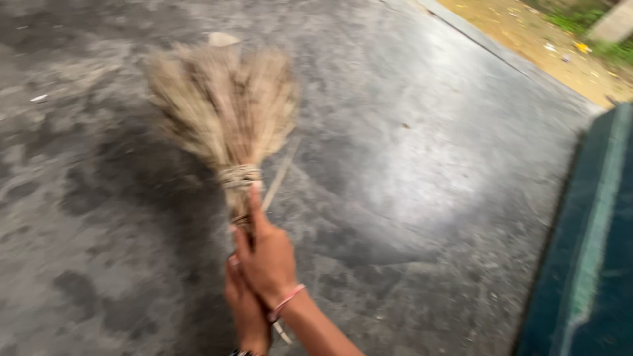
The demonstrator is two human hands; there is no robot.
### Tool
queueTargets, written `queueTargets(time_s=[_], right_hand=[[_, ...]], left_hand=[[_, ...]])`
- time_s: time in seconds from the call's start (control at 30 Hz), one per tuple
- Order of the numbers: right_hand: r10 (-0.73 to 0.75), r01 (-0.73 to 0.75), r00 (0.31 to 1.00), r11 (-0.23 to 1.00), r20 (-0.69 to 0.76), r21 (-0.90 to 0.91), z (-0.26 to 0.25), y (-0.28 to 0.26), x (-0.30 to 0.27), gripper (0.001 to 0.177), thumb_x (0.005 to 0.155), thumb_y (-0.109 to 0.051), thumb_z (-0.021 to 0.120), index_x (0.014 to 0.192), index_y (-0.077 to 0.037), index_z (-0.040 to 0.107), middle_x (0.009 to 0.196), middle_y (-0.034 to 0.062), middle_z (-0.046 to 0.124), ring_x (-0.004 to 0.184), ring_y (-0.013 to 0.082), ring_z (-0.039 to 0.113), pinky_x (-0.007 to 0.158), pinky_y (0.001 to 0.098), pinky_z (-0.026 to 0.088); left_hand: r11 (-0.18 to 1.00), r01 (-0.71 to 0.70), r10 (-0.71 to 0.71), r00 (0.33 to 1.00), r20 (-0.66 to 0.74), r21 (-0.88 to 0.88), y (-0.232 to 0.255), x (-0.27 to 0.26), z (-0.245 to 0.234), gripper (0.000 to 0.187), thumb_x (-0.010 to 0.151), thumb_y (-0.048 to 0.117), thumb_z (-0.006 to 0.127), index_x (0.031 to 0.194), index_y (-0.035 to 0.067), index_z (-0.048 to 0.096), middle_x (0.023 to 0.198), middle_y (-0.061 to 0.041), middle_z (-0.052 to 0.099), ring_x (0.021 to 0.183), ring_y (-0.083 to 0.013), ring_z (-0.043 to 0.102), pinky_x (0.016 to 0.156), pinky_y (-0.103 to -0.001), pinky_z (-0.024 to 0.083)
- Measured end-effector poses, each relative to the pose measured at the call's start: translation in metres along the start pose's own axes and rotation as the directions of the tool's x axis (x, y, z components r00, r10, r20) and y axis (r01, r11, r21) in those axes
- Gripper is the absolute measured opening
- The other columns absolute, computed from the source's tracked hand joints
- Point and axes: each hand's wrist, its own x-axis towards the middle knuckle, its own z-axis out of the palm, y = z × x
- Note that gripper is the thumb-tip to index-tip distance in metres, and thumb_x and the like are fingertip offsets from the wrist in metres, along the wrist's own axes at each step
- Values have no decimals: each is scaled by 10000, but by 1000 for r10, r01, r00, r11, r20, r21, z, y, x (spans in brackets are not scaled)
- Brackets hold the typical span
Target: The person sweeps the concrete floor by hand using a bundle of dried grass.
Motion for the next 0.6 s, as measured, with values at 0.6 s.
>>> queueTargets(time_s=[0.6], right_hand=[[307,-333,928,938,-211,-98,-87,138,50,852,910,-329,645,1643,-162,244,779,264,679,680,454,687,650,525,554]], left_hand=[[544,-323,-147,872,467,774,-146,86,65,391,1050,320,451,1237,20,619,1051,-232,731,937,-355,722,804,-455,566]])
